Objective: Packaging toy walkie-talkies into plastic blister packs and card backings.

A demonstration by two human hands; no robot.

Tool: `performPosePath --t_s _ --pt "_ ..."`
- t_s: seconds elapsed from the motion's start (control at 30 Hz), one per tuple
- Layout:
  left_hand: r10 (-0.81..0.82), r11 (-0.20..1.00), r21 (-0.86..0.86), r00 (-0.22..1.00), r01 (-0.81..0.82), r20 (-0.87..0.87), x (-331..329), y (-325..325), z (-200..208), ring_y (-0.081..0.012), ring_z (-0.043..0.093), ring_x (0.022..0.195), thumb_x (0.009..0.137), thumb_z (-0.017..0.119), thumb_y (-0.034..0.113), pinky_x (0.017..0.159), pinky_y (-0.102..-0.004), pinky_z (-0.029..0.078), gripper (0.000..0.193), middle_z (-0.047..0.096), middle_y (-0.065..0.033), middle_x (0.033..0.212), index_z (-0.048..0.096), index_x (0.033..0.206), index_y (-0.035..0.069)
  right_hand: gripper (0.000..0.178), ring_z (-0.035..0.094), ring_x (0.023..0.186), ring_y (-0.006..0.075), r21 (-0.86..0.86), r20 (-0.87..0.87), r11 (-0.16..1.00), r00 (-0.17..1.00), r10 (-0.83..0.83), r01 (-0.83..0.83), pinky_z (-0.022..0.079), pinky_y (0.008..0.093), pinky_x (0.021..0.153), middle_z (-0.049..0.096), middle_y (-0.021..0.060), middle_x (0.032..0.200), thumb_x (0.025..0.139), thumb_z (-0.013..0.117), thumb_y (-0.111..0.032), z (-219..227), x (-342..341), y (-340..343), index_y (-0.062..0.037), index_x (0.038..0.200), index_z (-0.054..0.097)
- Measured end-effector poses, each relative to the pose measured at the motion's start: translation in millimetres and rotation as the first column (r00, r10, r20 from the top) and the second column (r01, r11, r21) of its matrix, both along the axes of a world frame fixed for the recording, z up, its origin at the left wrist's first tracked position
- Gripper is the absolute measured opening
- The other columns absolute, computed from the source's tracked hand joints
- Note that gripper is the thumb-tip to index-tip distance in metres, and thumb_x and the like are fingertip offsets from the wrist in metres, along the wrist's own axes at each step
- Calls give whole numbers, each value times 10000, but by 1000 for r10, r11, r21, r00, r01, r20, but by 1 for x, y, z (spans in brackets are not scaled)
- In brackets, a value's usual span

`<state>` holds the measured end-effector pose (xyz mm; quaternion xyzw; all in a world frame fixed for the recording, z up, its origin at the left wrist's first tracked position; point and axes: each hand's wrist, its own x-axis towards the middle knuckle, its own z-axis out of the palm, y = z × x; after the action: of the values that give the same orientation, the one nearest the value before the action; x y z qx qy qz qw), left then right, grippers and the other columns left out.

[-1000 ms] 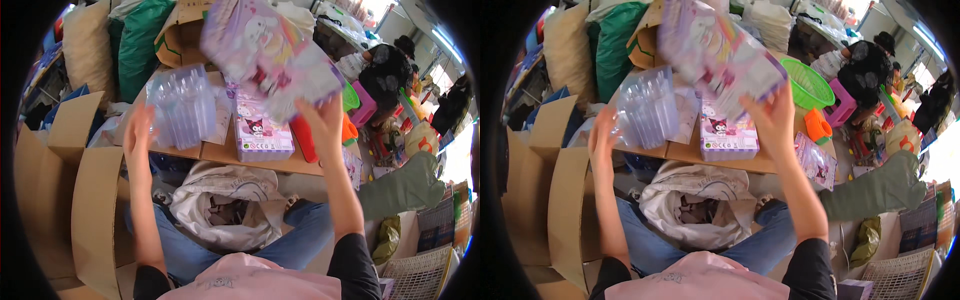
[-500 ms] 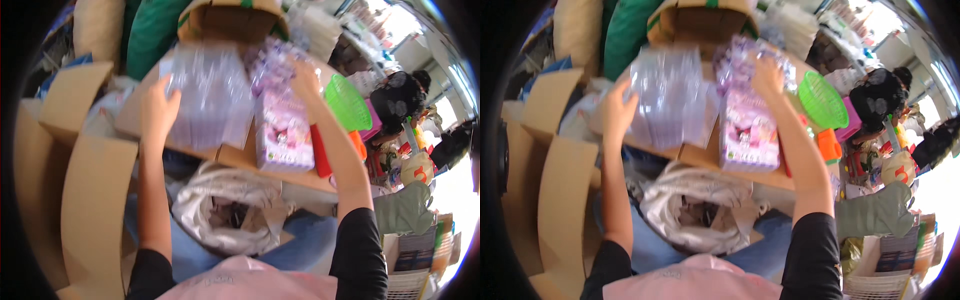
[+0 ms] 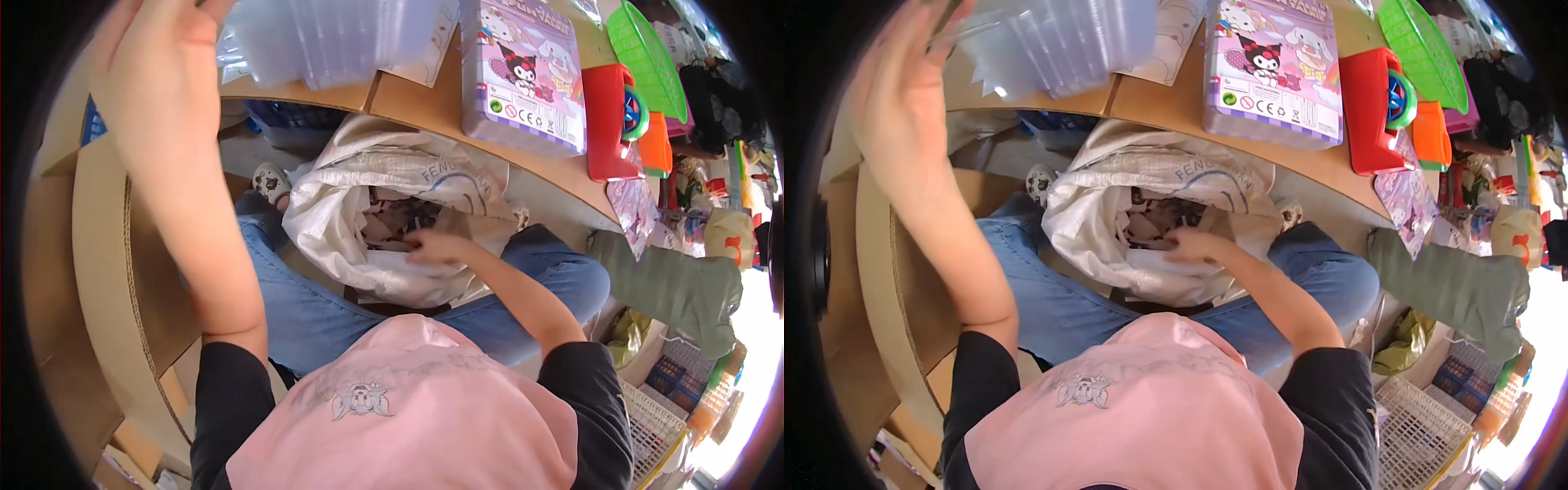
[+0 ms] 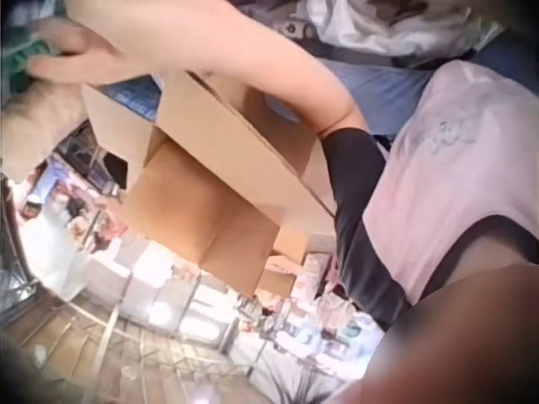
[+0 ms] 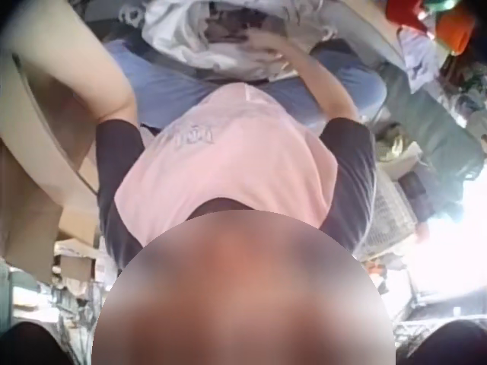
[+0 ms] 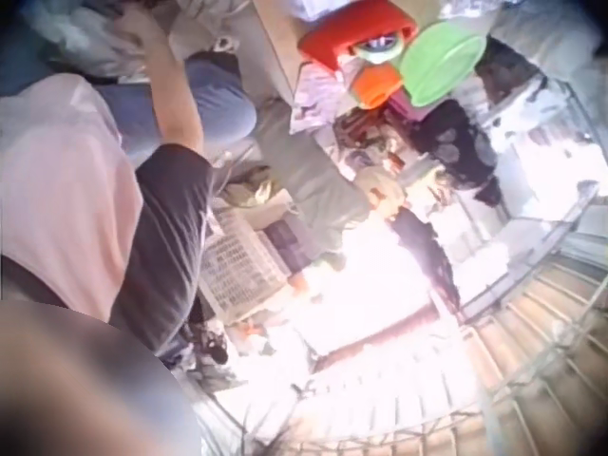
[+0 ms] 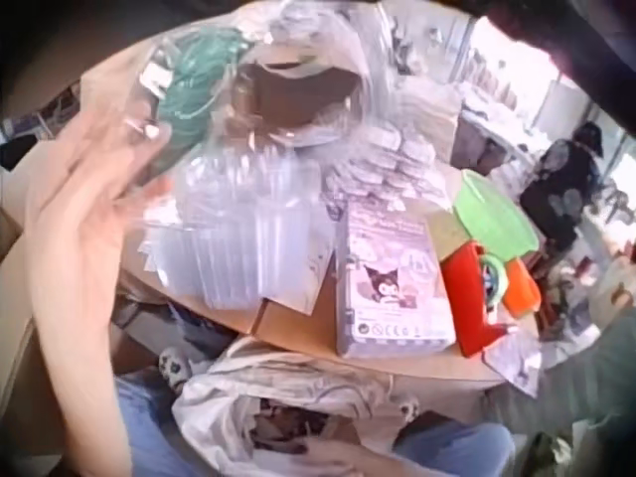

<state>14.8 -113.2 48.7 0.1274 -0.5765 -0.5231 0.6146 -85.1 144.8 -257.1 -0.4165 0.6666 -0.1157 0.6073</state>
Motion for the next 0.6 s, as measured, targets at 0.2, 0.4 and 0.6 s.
performPosePath --t_s 0.2,0.4,0.6 --pt "-832 474 161 500 866 -241 28 -17 -35 -392 50 1351 844 393 -42 1077 -437 288 702 -18 -273 1442 -24 1404 33 546 502 1093 280 458 258 324 225 -940 828 424 444 907 502 66 1243 850 525 -445 -81 1 -46 -126 1286 442" --pt "-748 335 406 502 850 -434 33 -44 -17 -399 11 1354 919 334 71 1036 -570 269 637 -70 -229 1459 -80 1401 32 548 504 1095 268 444 487 278 31 -873 852 426 443 904 507 66 1240 847 503 -472 -123 -21 -76 -140 1278 441" --pt "-734 91 181 189 979 -653 19 -63 -49 -372 3 1362 934 288 168 1034 -553 260 628 -37 -229 1459 -109 1398 19 551 506 1097 256 443 638 231 -123 -760 866 429 442 902 512 66 1237 844 480 -500 -164 -41 -85 -153 1271 440"
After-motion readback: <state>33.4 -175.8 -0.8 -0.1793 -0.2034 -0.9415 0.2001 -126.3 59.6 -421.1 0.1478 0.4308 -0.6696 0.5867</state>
